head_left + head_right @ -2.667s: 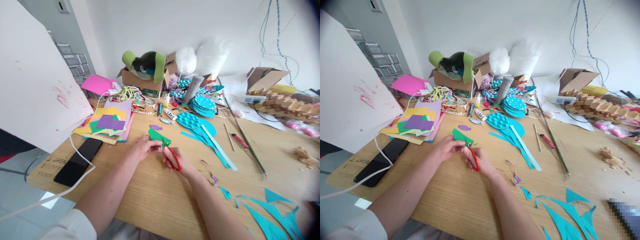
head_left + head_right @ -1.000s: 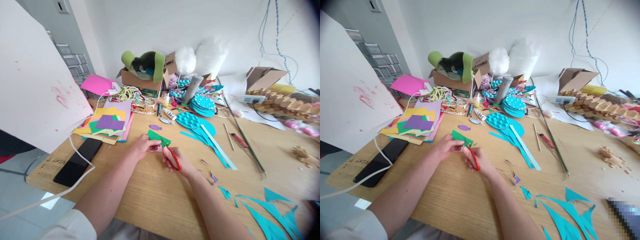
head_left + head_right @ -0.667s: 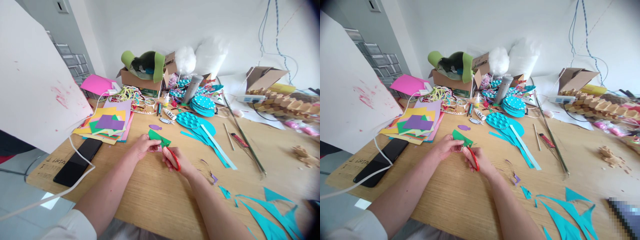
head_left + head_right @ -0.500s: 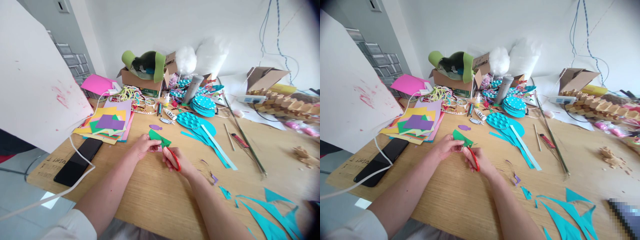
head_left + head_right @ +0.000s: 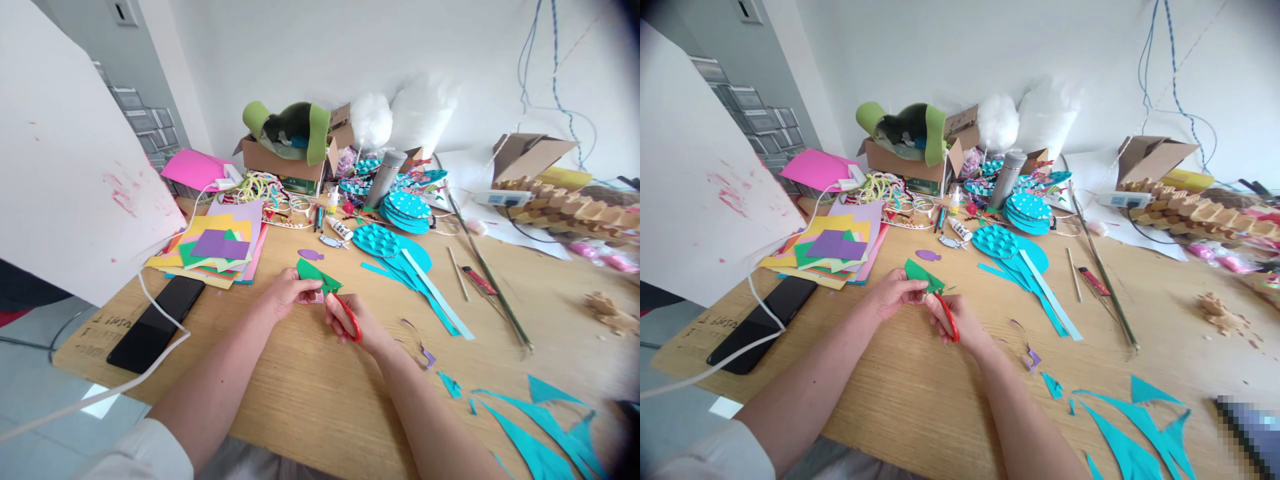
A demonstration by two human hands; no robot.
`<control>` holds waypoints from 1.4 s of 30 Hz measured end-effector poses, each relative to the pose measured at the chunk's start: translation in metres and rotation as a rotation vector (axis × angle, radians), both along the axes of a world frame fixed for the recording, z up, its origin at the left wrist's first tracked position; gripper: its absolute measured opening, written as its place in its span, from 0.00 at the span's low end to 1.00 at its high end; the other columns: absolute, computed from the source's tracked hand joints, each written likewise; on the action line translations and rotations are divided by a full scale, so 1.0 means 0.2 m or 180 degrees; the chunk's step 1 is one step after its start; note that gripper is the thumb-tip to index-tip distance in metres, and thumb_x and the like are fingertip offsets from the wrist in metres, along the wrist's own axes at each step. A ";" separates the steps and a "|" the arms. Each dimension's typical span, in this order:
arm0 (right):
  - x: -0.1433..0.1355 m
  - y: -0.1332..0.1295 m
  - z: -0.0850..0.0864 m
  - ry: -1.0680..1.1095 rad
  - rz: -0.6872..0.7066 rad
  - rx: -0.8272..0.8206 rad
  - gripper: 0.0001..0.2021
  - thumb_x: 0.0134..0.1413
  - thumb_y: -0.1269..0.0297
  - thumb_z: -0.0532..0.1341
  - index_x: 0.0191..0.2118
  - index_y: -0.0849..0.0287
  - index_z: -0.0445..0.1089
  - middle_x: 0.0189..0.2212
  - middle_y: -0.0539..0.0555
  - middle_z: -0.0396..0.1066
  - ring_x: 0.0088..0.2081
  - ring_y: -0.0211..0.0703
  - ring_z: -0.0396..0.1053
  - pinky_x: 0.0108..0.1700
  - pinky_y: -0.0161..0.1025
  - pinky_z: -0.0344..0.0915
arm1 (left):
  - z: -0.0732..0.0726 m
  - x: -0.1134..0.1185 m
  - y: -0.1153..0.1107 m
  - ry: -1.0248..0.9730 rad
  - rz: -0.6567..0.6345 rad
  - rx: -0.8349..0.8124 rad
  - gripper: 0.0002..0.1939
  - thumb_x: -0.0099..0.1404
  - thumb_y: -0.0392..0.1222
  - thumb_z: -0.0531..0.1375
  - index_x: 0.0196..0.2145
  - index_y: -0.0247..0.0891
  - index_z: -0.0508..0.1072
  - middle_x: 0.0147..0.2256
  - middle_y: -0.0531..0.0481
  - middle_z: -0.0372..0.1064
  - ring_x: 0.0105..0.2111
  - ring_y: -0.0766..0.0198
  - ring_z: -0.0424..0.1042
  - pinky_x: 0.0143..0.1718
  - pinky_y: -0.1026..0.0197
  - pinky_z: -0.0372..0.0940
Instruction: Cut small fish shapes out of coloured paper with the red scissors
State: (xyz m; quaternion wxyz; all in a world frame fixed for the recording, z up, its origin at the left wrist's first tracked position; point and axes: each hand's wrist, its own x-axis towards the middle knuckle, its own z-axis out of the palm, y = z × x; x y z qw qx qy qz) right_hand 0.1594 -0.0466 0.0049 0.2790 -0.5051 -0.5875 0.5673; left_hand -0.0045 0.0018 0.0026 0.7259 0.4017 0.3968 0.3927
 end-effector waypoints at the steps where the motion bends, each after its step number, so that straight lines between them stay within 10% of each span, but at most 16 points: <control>1: 0.00 0.00 0.00 0.0011 0.0009 0.0003 0.29 0.53 0.35 0.54 0.21 0.60 0.64 0.09 0.46 0.60 0.11 0.31 0.56 0.16 0.30 0.52 | 0.00 0.00 0.00 0.0007 -0.0002 -0.0008 0.15 0.42 0.43 0.71 0.26 0.31 0.74 0.22 0.50 0.70 0.20 0.71 0.64 0.24 0.65 0.57; 32: 0.00 0.00 -0.01 0.0009 -0.0025 -0.0009 0.29 0.53 0.36 0.54 0.21 0.60 0.64 0.09 0.46 0.60 0.11 0.32 0.56 0.16 0.31 0.52 | -0.01 -0.01 0.01 -0.0041 0.0044 -0.0078 0.17 0.41 0.44 0.72 0.25 0.31 0.73 0.22 0.50 0.69 0.20 0.71 0.64 0.26 0.64 0.60; 42: 0.00 0.00 0.00 -0.0048 -0.0029 0.0007 0.31 0.53 0.33 0.51 0.22 0.60 0.63 0.09 0.45 0.59 0.11 0.31 0.56 0.16 0.30 0.51 | -0.02 0.00 0.04 -0.0498 0.0182 -0.0424 0.24 0.53 0.62 0.62 0.29 0.34 0.72 0.28 0.46 0.73 0.24 0.66 0.69 0.24 0.65 0.60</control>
